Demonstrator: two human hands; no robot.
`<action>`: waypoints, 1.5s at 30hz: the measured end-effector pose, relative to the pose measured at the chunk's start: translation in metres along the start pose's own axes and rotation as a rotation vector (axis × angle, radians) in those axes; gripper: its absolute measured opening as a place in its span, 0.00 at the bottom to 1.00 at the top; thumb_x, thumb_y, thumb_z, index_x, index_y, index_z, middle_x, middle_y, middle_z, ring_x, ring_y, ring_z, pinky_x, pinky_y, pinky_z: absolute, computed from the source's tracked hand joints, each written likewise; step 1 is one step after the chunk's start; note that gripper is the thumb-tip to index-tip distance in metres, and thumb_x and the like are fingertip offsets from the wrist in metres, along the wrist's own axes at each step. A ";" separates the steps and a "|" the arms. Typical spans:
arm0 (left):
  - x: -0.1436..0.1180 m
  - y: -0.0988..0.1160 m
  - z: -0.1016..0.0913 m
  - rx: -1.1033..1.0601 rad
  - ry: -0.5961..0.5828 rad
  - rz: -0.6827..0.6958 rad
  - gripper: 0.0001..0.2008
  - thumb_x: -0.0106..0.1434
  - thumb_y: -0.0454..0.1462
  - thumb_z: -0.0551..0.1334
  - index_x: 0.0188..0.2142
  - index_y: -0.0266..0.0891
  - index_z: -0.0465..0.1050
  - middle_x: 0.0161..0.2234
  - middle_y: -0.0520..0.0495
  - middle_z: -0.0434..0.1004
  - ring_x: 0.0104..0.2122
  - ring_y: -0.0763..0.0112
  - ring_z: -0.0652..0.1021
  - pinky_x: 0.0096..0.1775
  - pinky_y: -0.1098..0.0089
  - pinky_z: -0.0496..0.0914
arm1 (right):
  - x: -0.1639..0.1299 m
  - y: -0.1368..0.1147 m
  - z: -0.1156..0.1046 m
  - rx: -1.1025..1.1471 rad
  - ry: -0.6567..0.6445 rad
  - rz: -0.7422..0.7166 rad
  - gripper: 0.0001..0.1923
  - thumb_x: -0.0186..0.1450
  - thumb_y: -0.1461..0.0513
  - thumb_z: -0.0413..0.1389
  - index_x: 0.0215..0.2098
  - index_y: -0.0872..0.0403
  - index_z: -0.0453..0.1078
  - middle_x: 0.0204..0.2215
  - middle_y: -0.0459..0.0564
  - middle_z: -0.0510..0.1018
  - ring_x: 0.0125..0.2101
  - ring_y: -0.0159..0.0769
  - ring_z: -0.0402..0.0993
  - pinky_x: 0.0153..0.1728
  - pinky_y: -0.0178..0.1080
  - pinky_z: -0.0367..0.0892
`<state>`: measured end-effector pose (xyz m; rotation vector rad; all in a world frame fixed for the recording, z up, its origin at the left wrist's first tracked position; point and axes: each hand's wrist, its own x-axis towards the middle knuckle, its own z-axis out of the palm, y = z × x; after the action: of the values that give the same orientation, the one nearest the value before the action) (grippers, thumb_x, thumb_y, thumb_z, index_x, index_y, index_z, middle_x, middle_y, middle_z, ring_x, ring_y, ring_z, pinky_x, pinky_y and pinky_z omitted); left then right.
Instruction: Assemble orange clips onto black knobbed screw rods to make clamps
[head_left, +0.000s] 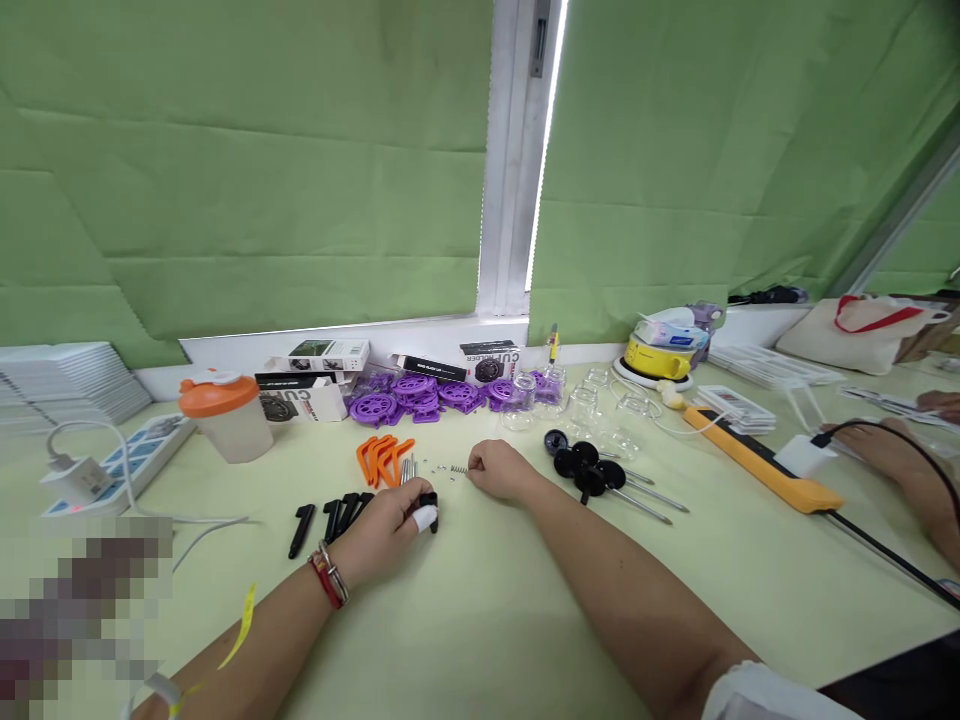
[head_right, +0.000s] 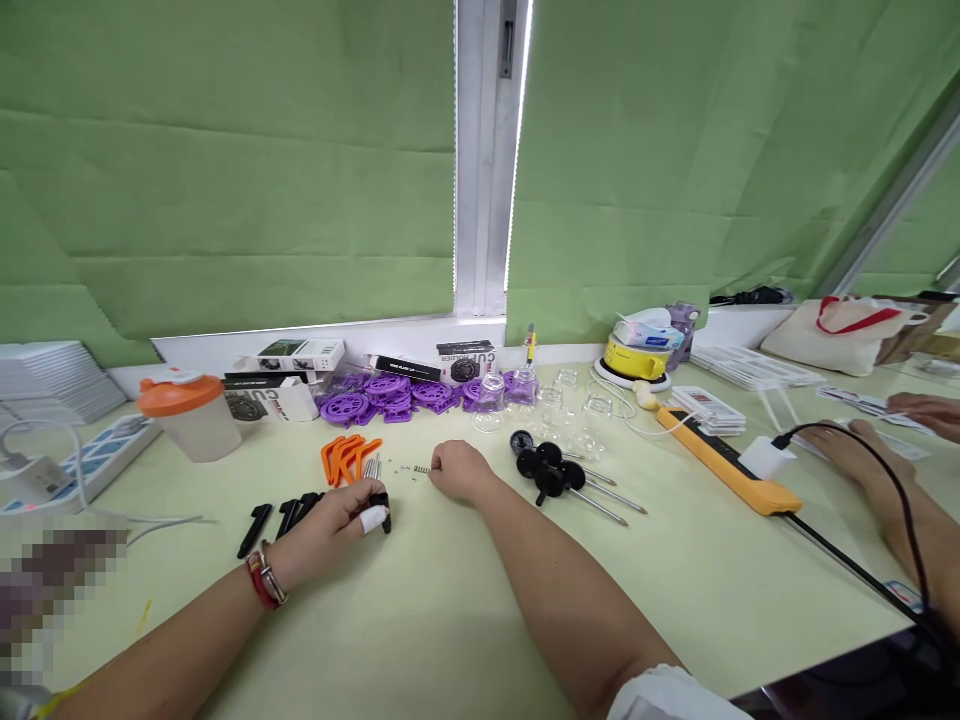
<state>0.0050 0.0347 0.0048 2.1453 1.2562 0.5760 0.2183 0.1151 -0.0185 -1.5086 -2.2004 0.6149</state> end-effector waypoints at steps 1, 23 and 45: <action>0.000 0.000 0.000 0.001 -0.002 -0.002 0.09 0.63 0.42 0.52 0.34 0.39 0.64 0.26 0.52 0.65 0.27 0.71 0.65 0.31 0.70 0.60 | 0.000 0.000 0.000 0.009 0.006 0.003 0.01 0.54 0.65 0.58 0.25 0.56 0.72 0.27 0.49 0.75 0.27 0.32 0.66 0.27 0.34 0.56; 0.000 -0.008 0.004 0.027 0.008 0.041 0.07 0.63 0.41 0.51 0.35 0.39 0.62 0.26 0.54 0.63 0.27 0.72 0.64 0.30 0.71 0.59 | -0.023 -0.051 -0.011 0.728 0.003 -0.318 0.08 0.56 0.61 0.59 0.32 0.57 0.71 0.22 0.43 0.68 0.22 0.26 0.61 0.24 0.32 0.59; 0.002 -0.007 0.005 0.063 0.046 0.081 0.10 0.63 0.41 0.51 0.37 0.37 0.66 0.28 0.50 0.70 0.27 0.70 0.68 0.30 0.71 0.62 | -0.029 -0.058 -0.004 0.579 0.058 -0.449 0.04 0.57 0.62 0.58 0.30 0.55 0.71 0.27 0.45 0.70 0.22 0.25 0.58 0.24 0.31 0.57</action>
<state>0.0048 0.0381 -0.0037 2.2552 1.2316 0.6312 0.1866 0.0696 0.0151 -0.7056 -1.9769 0.9282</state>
